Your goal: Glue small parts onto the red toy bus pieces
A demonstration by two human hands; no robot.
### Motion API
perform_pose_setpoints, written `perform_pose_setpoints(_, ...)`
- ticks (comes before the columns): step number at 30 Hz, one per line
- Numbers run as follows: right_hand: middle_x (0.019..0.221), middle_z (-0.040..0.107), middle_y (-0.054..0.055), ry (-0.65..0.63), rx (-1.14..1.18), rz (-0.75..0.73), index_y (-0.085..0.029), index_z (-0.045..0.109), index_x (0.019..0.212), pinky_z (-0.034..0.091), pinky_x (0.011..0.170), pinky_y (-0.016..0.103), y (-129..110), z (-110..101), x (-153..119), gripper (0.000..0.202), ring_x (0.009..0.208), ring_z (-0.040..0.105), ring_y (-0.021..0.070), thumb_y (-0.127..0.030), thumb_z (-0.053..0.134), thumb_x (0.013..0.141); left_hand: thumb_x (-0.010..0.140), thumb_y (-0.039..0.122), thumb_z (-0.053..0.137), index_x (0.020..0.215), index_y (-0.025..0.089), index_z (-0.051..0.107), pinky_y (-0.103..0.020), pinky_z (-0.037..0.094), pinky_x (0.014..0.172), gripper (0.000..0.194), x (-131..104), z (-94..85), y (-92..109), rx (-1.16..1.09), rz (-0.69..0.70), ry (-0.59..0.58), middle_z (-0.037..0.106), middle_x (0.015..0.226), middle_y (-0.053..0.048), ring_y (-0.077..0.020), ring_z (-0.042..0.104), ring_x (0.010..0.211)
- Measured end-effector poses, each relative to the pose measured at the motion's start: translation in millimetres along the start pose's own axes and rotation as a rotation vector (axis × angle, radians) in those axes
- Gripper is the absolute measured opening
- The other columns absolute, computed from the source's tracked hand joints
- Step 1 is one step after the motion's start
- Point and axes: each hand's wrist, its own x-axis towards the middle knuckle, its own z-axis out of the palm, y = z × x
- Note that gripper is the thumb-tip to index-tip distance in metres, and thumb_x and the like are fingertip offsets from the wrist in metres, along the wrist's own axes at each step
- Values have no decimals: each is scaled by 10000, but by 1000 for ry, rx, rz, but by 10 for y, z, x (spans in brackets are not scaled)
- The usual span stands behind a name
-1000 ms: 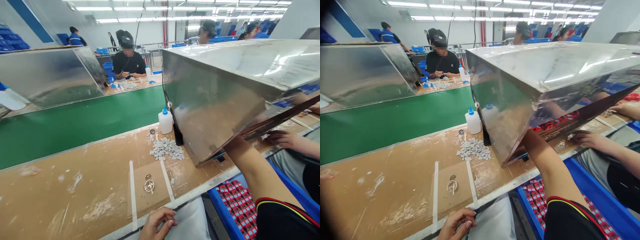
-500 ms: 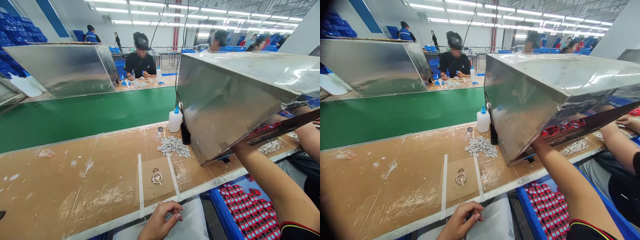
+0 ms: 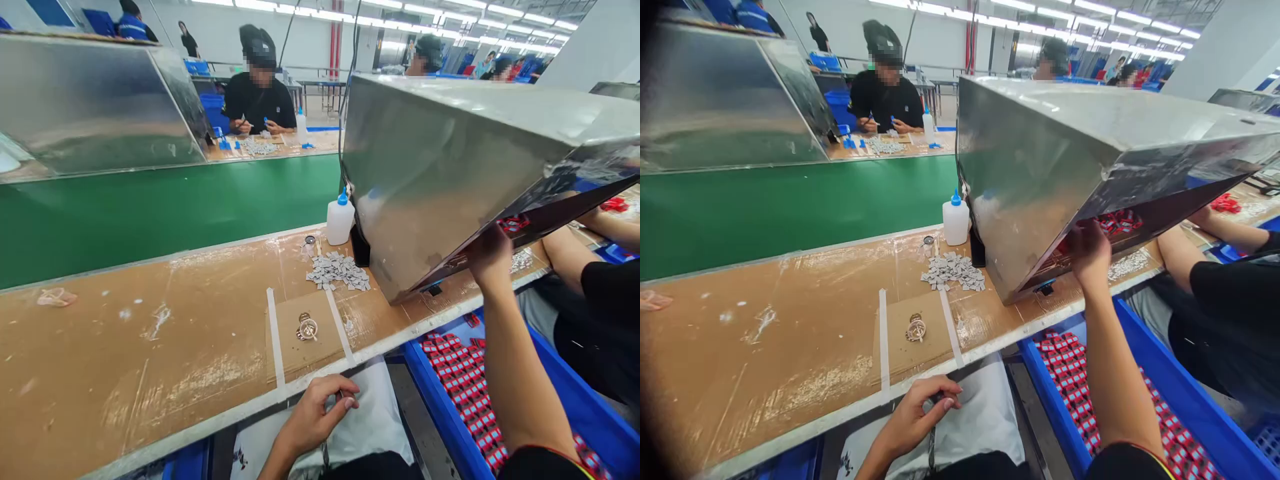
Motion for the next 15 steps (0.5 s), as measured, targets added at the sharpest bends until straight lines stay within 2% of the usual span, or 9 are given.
perform_pose_setpoints(1, 792, 696, 64, -29, 74, 71, -131, 682, 931, 533, 697, 312, 42, -78, -175, 327, 691, 636, 140, -431, 574, 1006, 1010, 340, 573, 1064, 199, 722, -309, 529, 844, 212, 7, 8, 20, -3, 31, 6, 806, 843, -53, -197, 736, 802)
perform_pose_setpoints(3, 732, 691, 54, -107, 332, 273, -160, 683, 915, 509, 630, 297, 56, -187, -693, 388, 619, 617, 141, -544, 633, 928, 1025, 323, 553, 1066, 197, 712, -280, 547, 776, 207, 40, 36, 62, -8, 106, 29, 784, 837, -55, -180, 717, 770)
perform_pose_setpoints(5, 793, 719, 40, -300, 673, 532, -203, 685, 993, 520, 562, 280, -51, -195, -1316, 482, 593, 636, 146, -652, 717, 819, 1033, 321, 541, 1143, 197, 683, -265, 558, 723, 218, 92, 74, 103, 2, 205, 81, 760, 918, -79, -177, 700, 790)
perform_pose_setpoints(6, 787, 717, 28, -393, 813, 652, -215, 688, 981, 526, 540, 271, -145, -161, -1613, 493, 579, 634, 143, -660, 757, 779, 1029, 335, 550, 1224, 196, 648, -272, 567, 726, 259, 120, 94, 120, 17, 265, 118, 742, 1001, -104, -189, 700, 846)
perform_pose_setpoints(8, 778, 711, 9, -561, 1038, 889, -222, 696, 934, 539, 535, 247, -368, -42, -2095, 472, 582, 632, 129, -620, 834, 722, 1003, 389, 596, 1376, 206, 553, -340, 583, 839, 418, 169, 128, 147, 92, 359, 200, 655, 1252, -176, -251, 671, 1096)
perform_pose_setpoints(10, 781, 703, -13, -660, 1199, 1109, -230, 704, 923, 548, 560, 215, -566, 92, -2393, 458, 606, 631, 109, -568, 891, 677, 976, 405, 635, 1437, 215, 498, -419, 559, 950, 517, 198, 147, 163, 166, 408, 241, 554, 1397, -212, -302, 583, 1271)
perform_pose_setpoints(12, 780, 691, -28, -709, 1304, 1253, -232, 709, 918, 561, 616, 198, -684, 190, -2540, 446, 649, 638, 99, -525, 919, 655, 979, 318, 637, 1411, 225, 524, -459, 533, 989, 455, 203, 147, 175, 223, 420, 247, 541, 1413, -202, -308, 559, 1284)
perform_pose_setpoints(15, 777, 682, -24, -768, 1344, 1268, -229, 701, 920, 578, 686, 208, -726, 249, -2612, 399, 696, 651, 112, -500, 896, 702, 969, 166, 602, 1313, 245, 598, -470, 522, 976, 353, 171, 114, 192, 301, 399, 279, 590, 1347, -160, -285, 584, 1196)
